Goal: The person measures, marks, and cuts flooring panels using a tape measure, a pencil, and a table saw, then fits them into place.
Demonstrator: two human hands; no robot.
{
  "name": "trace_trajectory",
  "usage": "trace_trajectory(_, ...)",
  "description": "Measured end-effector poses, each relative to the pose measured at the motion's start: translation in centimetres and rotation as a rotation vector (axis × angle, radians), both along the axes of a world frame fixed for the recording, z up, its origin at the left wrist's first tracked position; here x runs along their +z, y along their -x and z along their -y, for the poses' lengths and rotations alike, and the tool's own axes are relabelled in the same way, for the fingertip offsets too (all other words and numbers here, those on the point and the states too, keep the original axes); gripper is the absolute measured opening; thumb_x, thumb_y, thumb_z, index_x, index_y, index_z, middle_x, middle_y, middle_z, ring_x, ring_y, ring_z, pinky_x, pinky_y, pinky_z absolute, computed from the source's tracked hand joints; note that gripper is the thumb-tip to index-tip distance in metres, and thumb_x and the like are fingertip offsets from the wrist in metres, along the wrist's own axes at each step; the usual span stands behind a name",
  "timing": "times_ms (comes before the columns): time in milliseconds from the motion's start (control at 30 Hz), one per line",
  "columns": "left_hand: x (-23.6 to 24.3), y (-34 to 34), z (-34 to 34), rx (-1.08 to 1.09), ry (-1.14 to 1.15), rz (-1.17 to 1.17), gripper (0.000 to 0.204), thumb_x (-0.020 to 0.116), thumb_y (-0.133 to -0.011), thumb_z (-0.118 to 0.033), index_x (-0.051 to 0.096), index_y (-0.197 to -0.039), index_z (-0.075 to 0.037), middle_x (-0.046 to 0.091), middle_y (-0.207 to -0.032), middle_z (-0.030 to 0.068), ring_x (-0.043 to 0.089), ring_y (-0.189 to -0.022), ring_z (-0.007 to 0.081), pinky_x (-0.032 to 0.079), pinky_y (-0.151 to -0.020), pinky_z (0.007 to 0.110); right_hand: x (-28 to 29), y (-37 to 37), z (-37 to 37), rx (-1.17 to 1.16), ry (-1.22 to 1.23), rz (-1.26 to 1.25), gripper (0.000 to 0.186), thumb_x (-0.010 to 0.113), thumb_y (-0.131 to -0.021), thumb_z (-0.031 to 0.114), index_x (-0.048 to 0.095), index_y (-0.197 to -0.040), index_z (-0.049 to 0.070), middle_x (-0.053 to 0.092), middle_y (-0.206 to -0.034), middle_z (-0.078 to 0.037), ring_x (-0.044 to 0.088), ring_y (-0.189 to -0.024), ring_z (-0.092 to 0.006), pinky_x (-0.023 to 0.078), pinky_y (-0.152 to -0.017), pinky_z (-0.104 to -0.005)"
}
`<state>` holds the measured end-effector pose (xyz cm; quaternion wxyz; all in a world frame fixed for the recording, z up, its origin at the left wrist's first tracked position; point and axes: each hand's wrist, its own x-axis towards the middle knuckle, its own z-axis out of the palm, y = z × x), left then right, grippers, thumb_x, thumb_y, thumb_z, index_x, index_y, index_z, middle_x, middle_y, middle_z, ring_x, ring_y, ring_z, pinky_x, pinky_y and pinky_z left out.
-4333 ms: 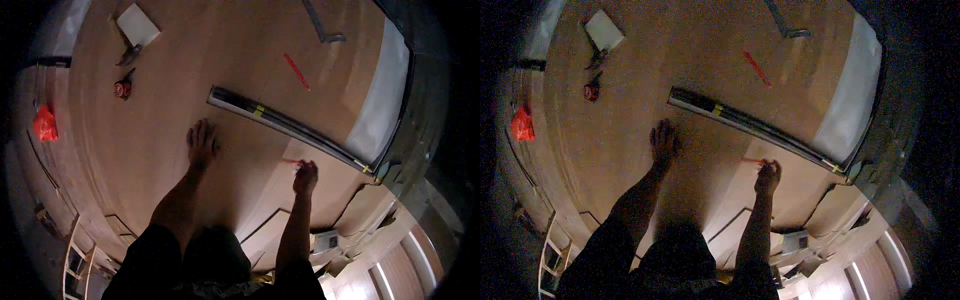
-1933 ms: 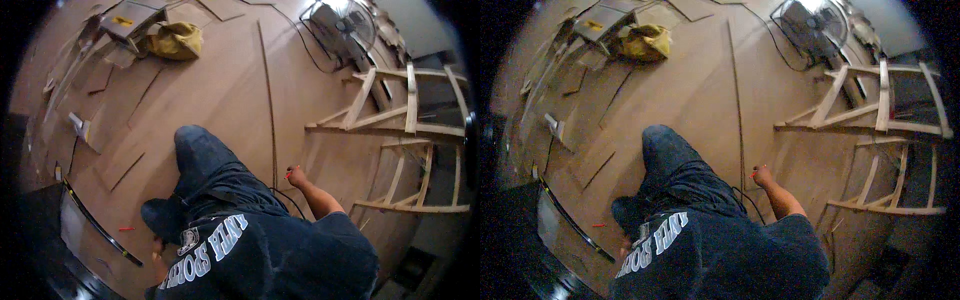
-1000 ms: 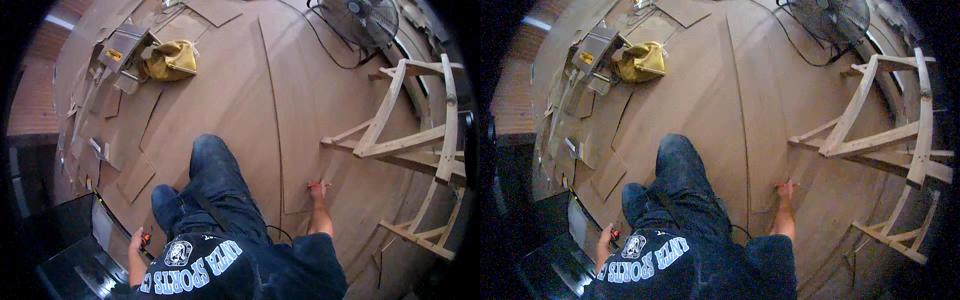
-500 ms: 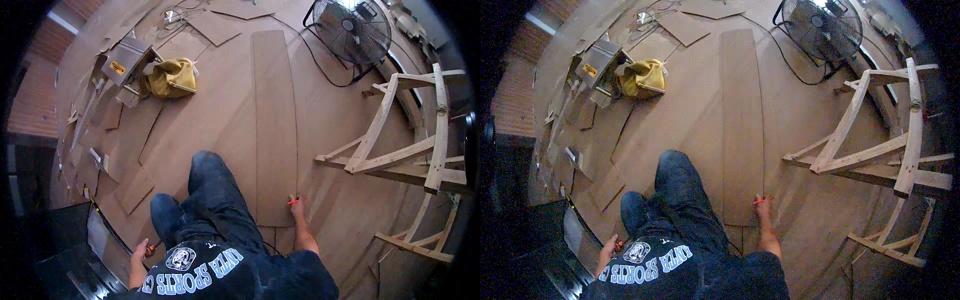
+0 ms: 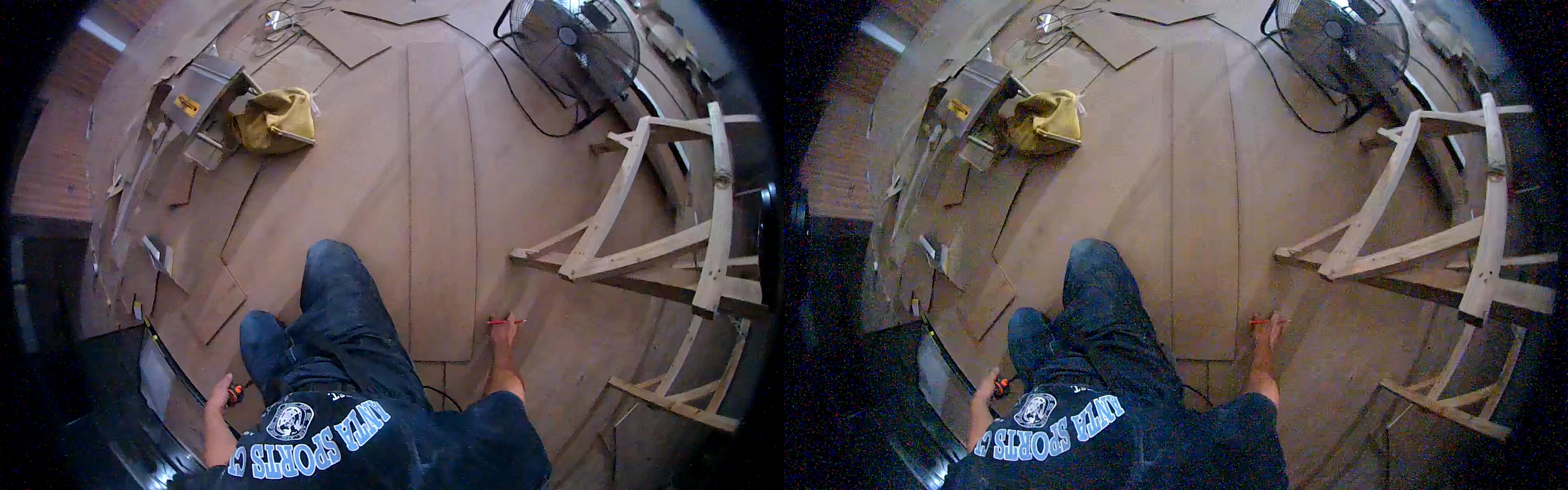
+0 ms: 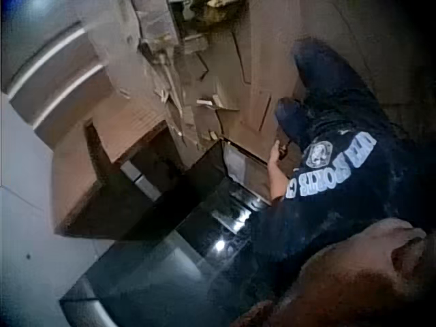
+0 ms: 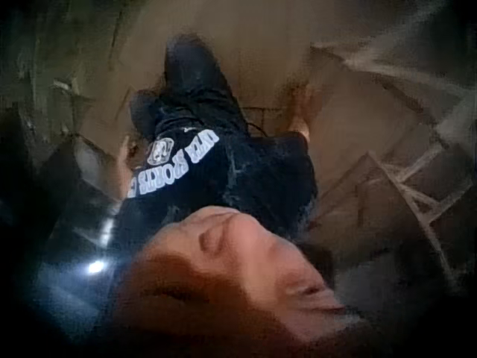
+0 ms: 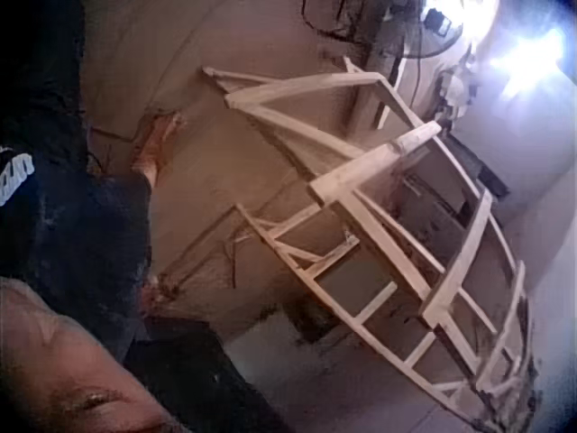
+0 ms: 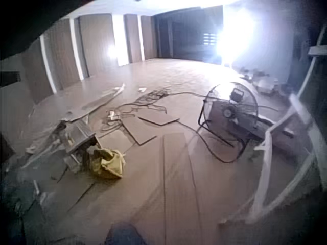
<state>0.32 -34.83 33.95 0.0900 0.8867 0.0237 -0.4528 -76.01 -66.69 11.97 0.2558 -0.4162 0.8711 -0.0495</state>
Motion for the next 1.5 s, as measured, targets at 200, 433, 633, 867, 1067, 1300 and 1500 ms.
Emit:
trace_trajectory(200,1.6,0.0,-0.2,0.003,0.010,-0.002,0.052,0.055,-0.100,-0.058,0.069,-0.101,-0.008,0.066,-0.080,0.0044,0.058,-0.064,0.0167,0.046,-0.059,0.037,-0.6,-1.2,1.9,0.267,0.057,0.024,0.048,0.079,-0.082,0.038,0.061,-0.110,0.004,0.068,-0.097,-0.019,0.065,-0.092,-0.0414,0.050,-0.087,-0.0483)
trace_trajectory(433,-4.1,-0.1,-2.9,-0.071,0.058,0.028,0.068,0.053,-0.097,-0.065,0.068,-0.113,0.000,0.071,-0.096,0.0119,0.065,-0.082,0.0236,0.051,-0.076,0.040,1.7,-1.2,0.0,0.342,0.117,0.035,0.045,0.077,-0.085,0.039,0.060,-0.107,0.003,0.067,-0.095,-0.018,0.063,-0.090,-0.0384,0.050,-0.085,-0.0466)
trace_trajectory(633,-11.3,-0.4,-6.5,-0.183,-0.066,0.041,0.069,0.052,-0.096,-0.064,0.070,-0.122,-0.003,0.070,-0.120,0.0232,0.067,-0.111,0.0379,0.050,-0.095,0.048,5.1,-3.8,0.6,0.400,0.149,0.079,0.043,0.074,-0.087,0.039,0.060,-0.104,0.003,0.067,-0.094,-0.017,0.062,-0.089,-0.0358,0.050,-0.084,-0.0451)
trace_trajectory(867,-12.9,1.7,4.4,-0.224,-0.038,-0.017,0.071,0.050,-0.096,-0.066,0.073,-0.115,-0.001,0.071,-0.116,0.0241,0.067,-0.111,0.0393,0.047,-0.097,0.051,12.0,-1.1,1.9,0.324,0.329,0.007,0.041,0.072,-0.090,0.040,0.060,-0.101,0.002,0.066,-0.092,-0.015,0.061,-0.087,-0.0328,0.050,-0.082,-0.0434)
trace_trajectory(1067,-21.7,-0.9,2.9,-0.269,0.190,-0.066,0.061,0.044,-0.099,-0.061,0.074,-0.113,-0.009,0.074,-0.104,0.0178,0.068,-0.092,0.0355,0.050,-0.088,0.047,17.6,-2.4,1.5,0.356,0.419,0.011,0.041,0.069,-0.093,0.041,0.060,-0.099,0.002,0.065,-0.091,-0.014,0.060,-0.085,-0.0303,0.049,-0.080,-0.0420)
trace_trajectory(1300,-28.9,1.7,-3.5,-0.267,0.238,-0.002,0.050,0.050,-0.099,-0.050,0.072,-0.117,-0.009,0.073,-0.115,0.0183,0.067,-0.107,0.0345,0.050,-0.093,0.046,21.7,-7.9,1.0,0.455,0.470,0.086,0.042,0.067,-0.096,0.042,0.060,-0.095,0.001,0.064,-0.089,-0.013,0.059,-0.083,-0.0273,0.049,-0.078,-0.0403)
trace_trajectory(1500,-30.1,6.2,-9.6,-0.131,0.161,-0.177,0.048,0.055,-0.097,-0.048,0.072,-0.117,-0.008,0.073,-0.114,0.0179,0.068,-0.107,0.0342,0.050,-0.092,0.046,23.7,-12.1,0.1,0.532,0.482,0.172,0.043,0.064,-0.099,0.043,0.060,-0.093,0.000,0.063,-0.088,-0.012,0.057,-0.081,-0.0247,0.049,-0.076,-0.0388)
